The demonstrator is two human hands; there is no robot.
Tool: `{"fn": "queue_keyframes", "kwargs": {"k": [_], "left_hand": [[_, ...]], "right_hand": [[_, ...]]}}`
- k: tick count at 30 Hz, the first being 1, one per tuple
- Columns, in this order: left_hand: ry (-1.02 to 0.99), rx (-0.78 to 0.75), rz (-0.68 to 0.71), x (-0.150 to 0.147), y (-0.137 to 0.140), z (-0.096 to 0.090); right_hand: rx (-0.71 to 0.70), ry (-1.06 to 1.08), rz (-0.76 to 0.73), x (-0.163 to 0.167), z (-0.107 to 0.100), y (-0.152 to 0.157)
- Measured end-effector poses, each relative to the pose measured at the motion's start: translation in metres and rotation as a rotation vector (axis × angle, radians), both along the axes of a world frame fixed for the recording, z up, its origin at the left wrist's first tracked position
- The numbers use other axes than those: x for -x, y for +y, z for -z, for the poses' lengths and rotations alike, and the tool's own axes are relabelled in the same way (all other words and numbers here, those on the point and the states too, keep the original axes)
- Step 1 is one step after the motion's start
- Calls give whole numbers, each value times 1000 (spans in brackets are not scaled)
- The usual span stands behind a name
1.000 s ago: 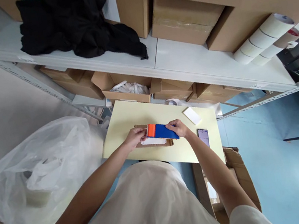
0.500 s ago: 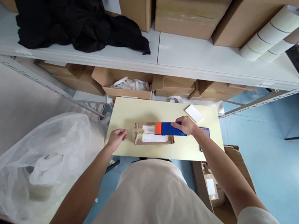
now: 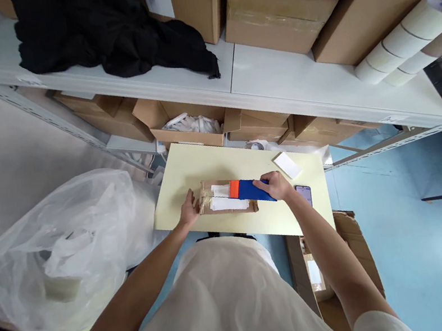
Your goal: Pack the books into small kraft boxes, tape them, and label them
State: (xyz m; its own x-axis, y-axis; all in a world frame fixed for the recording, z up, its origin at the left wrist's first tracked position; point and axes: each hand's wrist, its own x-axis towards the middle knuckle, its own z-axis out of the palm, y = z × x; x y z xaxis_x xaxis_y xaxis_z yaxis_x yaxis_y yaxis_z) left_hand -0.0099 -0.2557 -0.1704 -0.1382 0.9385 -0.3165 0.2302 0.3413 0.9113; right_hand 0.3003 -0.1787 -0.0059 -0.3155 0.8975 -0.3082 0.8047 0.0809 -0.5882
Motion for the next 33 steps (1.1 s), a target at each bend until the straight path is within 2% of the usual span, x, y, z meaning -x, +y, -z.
{"fn": "queue_keyframes", "kwargs": {"k": [2, 4, 6, 7, 9, 12, 16, 18, 21, 26, 30, 33], "left_hand": [[98, -63, 73, 9, 1, -14], [203, -176, 233, 10, 6, -37], [465, -364, 613, 2, 16, -62], [575, -426, 754, -6, 22, -73], [743, -450, 907, -22, 34, -88], [864, -392, 944, -38, 45, -92], [877, -373, 944, -39, 45, -87], [893, -366, 950, -38, 45, -86], [933, -350, 959, -41, 45, -89], [1009, -327, 994, -41, 45, -92], [1067, -338, 994, -51, 42, -94], [1058, -296, 972, -86, 42, -95]], "right_hand": [[14, 13, 0, 0, -1, 0], [23, 16, -1, 0, -3, 0], [31, 6, -8, -1, -5, 1], [35, -3, -16, -1, -5, 1], [35, -23, -38, -2, -6, 3], [21, -70, -88, -1, -7, 5], [33, -121, -129, -3, -9, 7], [50, -119, -126, -14, -10, 9], [61, -113, -110, -50, -8, 12], [115, -128, -63, -113, 23, 10], [131, -55, -39, -117, 55, 6], [128, 5, -51, -112, 67, 7]]}}
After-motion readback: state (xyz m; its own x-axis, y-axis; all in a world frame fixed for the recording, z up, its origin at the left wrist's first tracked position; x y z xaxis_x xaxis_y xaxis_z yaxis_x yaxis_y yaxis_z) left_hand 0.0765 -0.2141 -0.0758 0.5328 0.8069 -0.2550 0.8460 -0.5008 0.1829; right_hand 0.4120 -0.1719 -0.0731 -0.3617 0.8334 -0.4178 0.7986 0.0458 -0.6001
